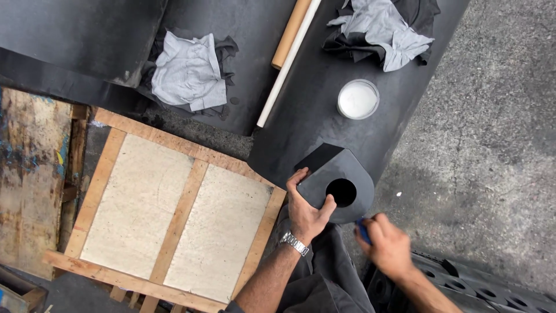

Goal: Cleaning and wiping down large black industrial rubber or foam components with a white liquid and a blue cloth.

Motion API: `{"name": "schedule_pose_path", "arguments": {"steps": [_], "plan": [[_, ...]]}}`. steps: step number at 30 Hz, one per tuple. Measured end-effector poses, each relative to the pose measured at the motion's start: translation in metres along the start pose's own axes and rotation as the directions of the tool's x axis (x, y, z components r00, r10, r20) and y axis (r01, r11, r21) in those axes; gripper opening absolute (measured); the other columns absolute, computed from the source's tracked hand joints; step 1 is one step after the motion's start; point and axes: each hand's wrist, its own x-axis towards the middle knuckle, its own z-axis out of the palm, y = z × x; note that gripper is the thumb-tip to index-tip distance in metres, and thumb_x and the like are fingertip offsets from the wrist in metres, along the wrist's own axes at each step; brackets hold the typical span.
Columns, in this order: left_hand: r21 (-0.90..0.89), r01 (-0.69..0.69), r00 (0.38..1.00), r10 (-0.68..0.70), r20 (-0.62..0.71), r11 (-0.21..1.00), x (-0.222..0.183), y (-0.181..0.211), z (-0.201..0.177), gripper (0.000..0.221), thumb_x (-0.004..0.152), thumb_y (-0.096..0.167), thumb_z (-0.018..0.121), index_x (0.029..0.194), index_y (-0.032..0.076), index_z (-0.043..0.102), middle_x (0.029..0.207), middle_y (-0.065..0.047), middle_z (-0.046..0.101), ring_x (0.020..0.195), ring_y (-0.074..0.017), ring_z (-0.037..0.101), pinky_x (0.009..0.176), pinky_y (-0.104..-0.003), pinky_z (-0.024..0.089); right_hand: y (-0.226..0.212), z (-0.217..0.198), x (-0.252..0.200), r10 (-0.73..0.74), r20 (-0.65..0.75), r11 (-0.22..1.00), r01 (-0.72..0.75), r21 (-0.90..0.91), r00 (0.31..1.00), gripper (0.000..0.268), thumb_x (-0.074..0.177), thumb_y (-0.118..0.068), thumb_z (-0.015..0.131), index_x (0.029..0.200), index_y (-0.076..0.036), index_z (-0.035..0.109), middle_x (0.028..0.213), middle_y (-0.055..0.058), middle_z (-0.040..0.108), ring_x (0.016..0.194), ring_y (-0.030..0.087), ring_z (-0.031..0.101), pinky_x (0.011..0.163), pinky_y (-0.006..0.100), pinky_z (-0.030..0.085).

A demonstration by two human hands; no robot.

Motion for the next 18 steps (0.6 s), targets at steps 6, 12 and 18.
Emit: {"name": "schedule_pose_path", "arguments": {"steps": [6,12,18], "plan": [[-0.003,0.034,0.999,-0.034,-0.001,0.999,-0.007,0.001,0.0,0.085,0.076,0.024,0.079,0.144,0.001,0.034,0.149,-0.026,0.044,0.139,-0.0378,0.048,0.115,-0.053,0.042,0.015,-0.009,0.034,-0.008,-0.012,0.991,0.01,0.135,1.0,0.017,0.08,-0.015,0.077,0.09,-0.009,0.065,0.086,0.007,0.063,0.064,0.026,0.066,0.055,0.038,0.052],[0.068,-0.075,0.997,0.077,-0.028,0.995,-0.021,0.007,0.007,0.082,0.082,0.032,0.08,0.142,0.0,0.034,0.149,-0.024,0.045,0.139,-0.0367,0.047,0.114,-0.053,0.042,-0.009,-0.015,0.059,-0.121,-0.081,0.991,0.126,0.05,0.989,0.026,0.087,-0.015,0.083,0.104,-0.004,0.067,0.093,0.013,0.062,0.074,0.03,0.065,0.062,0.041,0.053],[-0.132,-0.013,0.999,0.009,-0.034,0.991,-0.02,-0.027,0.008,0.057,0.11,0.052,0.038,0.141,0.004,0.043,0.153,-0.018,0.046,0.141,-0.0308,0.049,0.121,-0.047,0.037,-0.055,0.001,0.048,-0.27,-0.111,0.958,0.278,0.071,0.956,0.038,0.069,-0.018,0.087,0.098,-0.007,0.064,0.082,0.01,0.056,0.069,0.029,0.06,0.059,0.041,0.049]]}}
